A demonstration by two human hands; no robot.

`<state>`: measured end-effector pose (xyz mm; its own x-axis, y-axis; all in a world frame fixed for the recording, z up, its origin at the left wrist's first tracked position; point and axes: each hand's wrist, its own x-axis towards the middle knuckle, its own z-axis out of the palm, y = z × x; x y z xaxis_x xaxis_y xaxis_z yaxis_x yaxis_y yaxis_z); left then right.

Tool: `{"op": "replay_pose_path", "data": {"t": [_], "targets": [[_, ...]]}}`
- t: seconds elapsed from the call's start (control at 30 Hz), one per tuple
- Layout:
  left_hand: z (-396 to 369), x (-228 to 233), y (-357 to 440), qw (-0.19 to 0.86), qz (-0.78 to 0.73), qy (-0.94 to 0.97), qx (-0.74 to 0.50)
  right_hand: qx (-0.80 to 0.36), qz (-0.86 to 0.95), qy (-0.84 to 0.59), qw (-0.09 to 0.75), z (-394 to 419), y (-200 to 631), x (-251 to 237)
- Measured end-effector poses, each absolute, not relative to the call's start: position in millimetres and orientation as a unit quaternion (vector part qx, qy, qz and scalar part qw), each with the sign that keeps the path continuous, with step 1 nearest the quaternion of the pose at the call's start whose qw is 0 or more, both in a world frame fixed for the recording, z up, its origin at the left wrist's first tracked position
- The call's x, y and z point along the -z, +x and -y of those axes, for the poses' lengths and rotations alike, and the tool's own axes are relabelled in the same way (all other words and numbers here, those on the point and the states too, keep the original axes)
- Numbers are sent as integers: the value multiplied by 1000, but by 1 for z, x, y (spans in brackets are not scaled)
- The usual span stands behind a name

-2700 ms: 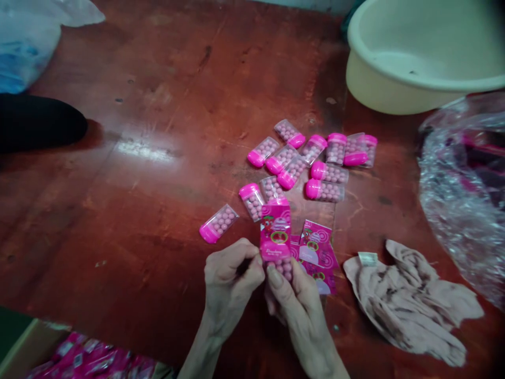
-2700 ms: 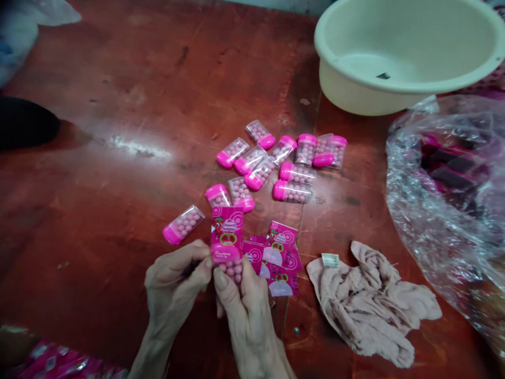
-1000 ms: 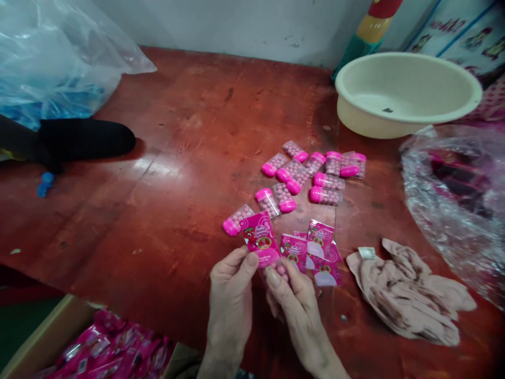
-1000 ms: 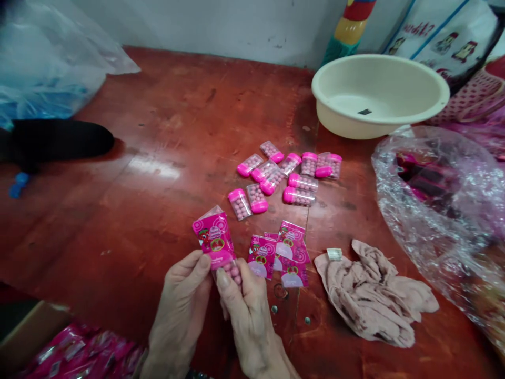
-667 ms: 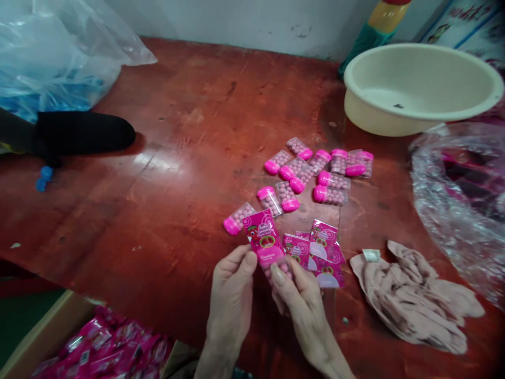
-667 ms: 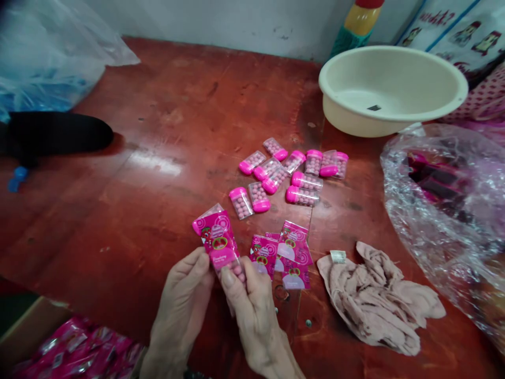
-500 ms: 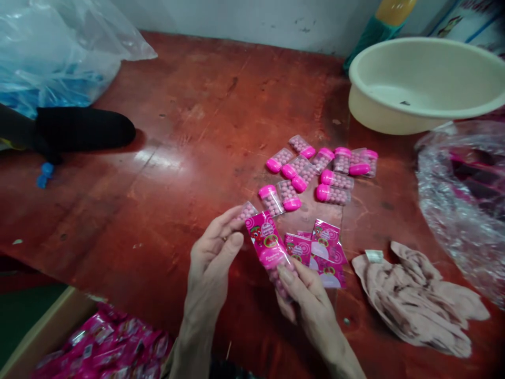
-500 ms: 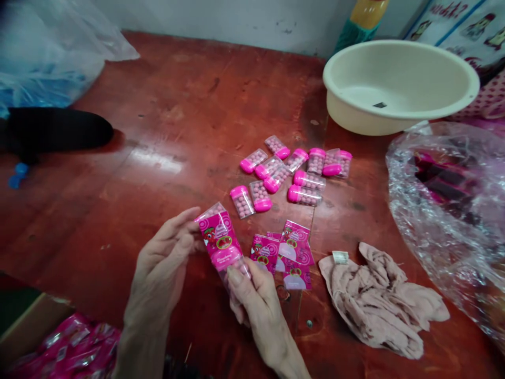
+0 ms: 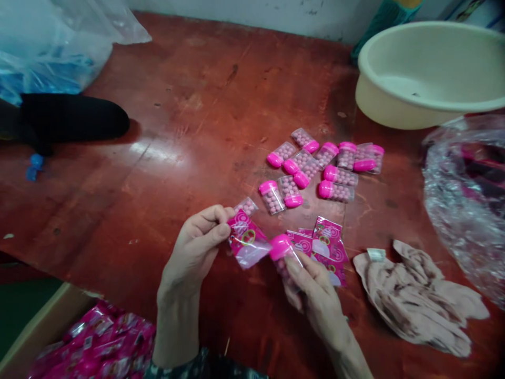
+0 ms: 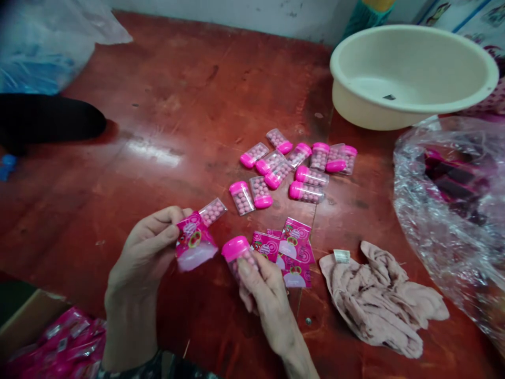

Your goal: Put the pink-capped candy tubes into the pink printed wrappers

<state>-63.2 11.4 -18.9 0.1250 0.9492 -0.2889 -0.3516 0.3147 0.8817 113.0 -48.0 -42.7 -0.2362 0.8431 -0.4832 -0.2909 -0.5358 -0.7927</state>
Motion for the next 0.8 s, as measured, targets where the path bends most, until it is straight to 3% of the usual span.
{"op": "replay_pose_path", "data": {"t": [0.27, 0.4, 0.6, 0.8], "targets": [[-11, 23, -51, 652, -498, 325, -471, -702, 326, -514, 370, 45, 110, 40], [-12, 24, -54, 635, -502, 303, -503, -572, 436, -615, 323, 49, 109, 37], [-9, 27, -56, 592, -515, 319, -531, -381, 500, -708, 321, 51, 117, 25], [8, 25, -41, 564, -506, 386, -527, -448, 425, -646, 449, 40, 102, 21]]}}
